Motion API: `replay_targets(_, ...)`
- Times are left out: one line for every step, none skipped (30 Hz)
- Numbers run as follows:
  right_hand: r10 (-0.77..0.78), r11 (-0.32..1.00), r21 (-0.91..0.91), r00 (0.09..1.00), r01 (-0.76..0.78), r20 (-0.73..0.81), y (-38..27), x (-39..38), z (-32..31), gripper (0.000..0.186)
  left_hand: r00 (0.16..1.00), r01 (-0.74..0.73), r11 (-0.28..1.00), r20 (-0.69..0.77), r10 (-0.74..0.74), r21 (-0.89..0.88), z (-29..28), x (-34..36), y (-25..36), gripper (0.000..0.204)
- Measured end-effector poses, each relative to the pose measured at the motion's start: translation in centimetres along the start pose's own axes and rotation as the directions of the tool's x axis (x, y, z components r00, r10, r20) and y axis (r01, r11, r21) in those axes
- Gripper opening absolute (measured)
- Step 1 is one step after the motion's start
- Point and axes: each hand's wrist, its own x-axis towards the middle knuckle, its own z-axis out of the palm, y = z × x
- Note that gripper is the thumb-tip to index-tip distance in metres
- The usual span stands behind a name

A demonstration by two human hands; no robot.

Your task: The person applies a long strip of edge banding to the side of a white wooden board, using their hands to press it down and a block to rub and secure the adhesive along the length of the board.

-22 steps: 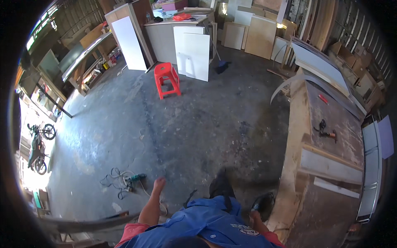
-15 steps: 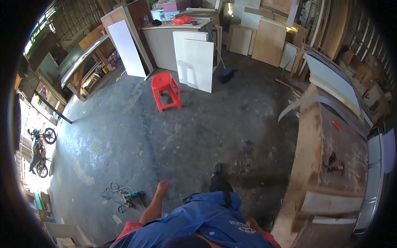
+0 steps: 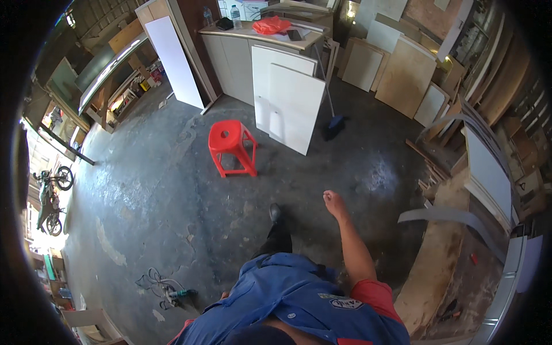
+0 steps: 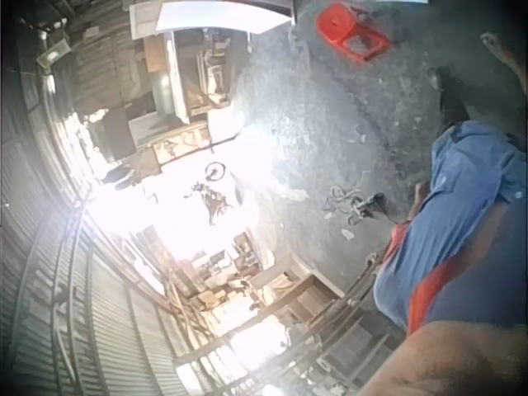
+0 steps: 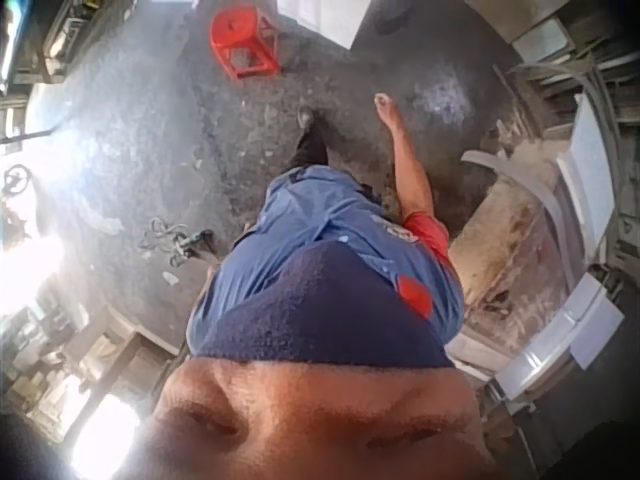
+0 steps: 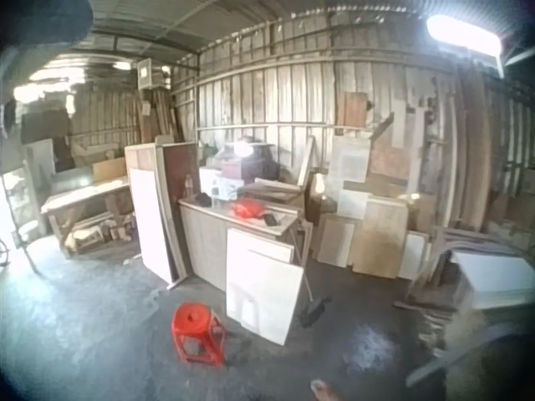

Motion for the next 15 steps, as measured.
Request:
replay_targets(-0.004, 1.0, -0.004, 1.0, 0.004, -0.001, -1.4, 2.5, 0.7, 0.028, 0.994, 0.04, 0.999, -0.107, -0.039, 0.007, -2.3, 3.7, -1.4, 0.013)
replay_targets(-0.004, 0.997, -0.078, 0.997, 0.01, 0.077, -2.5, 4.1, 1.5, 0.029, 0.976, 0.08, 0.997, -0.201, -0.078, 0.002, -4.2, 6.8, -2.3, 0.013)
replay_targets(0.003, 0.988, -0.15, 0.988, 0.021, 0.154, -3.5, 5.6, 2.3, 0.031, 0.949, 0.12, 0.993, -0.293, -0.117, -0.006, -6.1, 10.0, -3.3, 0.013)
replay_targets(0.022, 0.985, -0.174, 0.988, 0.005, 0.154, -4.3, 6.7, 2.3, 0.031, 0.915, 0.143, 0.989, -0.378, -0.141, -0.025, -8.3, 13.7, -3.2, 0.013)
replay_targets(0.025, 0.961, -0.267, 0.947, 0.065, 0.32, -5.6, 8.0, 2.8, 0.032, 0.962, 0.219, 0.965, -0.135, -0.238, -0.142, -11.5, 16.5, -5.7, 0.014)
replay_targets(0.031, 0.932, -0.328, 0.871, 0.152, 0.491, -7.4, 9.4, 3.6, 0.033, 0.977, 0.146, 0.988, -0.147, -0.152, -0.051, -14.0, 20.0, -7.9, 0.018)
replay_targets(0.041, 0.932, -0.331, 0.867, 0.146, 0.497, -7.8, 11.4, 3.8, 0.033, 0.957, 0.223, 0.971, -0.171, -0.235, -0.088, -17.5, 23.5, -9.0, 0.02)
replay_targets(0.04, 0.943, -0.305, 0.862, 0.135, 0.505, -8.6, 14.1, 4.3, 0.034, 0.885, 0.219, 0.927, -0.337, -0.321, -0.305, -20.6, 26.4, -11.0, 0.024)
replay_targets(0.029, 0.951, -0.277, 0.851, 0.138, 0.524, -9.7, 16.9, 4.9, 0.036, 0.77, 0.133, 0.859, -0.494, -0.403, -0.495, -23.3, 28.8, -13.2, 0.029)
replay_targets(-0.001, 0.944, -0.3, 0.911, 0.137, 0.413, -7.9, 19.1, 3.7, 0.033, 0.794, 0.169, 0.355, -0.087, -0.602, -0.919, -30.5, 32.5, -10.7, 0.035)
replay_targets(-0.053, 0.937, -0.299, 0.921, 0.179, 0.386, -9.2, 22.2, 3.6, 0.032, 0.763, 0.149, 0.601, -0.295, -0.575, -0.785, -34.4, 33.6, -12.2, 0.04)
replay_targets(-0.082, 0.928, -0.317, 0.937, 0.196, 0.341, -10.0, 25.5, 2.6, 0.031, 0.753, 0.067, 0.507, -0.29, -0.591, -0.859, -39.2, 35.2, -11.8, 0.041)
replay_targets(-0.1, 0.926, -0.323, 0.953, 0.194, 0.286, -10.7, 28.9, 1.4, 0.029, 0.741, -0.02, 0.407, -0.287, -0.607, -0.913, -43.8, 36.4, -11.3, 0.041)
replay_targets(-0.136, 0.925, -0.316, 0.961, 0.21, 0.24, -12.0, 32.5, 0.6, 0.027, 0.737, 0.0, 0.405, -0.273, -0.618, -0.914, -46.2, 37.3, -12.2, 0.041)
replay_targets(-0.226, 0.915, -0.307, 0.963, 0.262, 0.15, -12.3, 36.5, -0.2, 0.027, 0.715, -0.053, 0.319, -0.259, -0.649, -0.946, -48.2, 38.7, -13.0, 0.041)
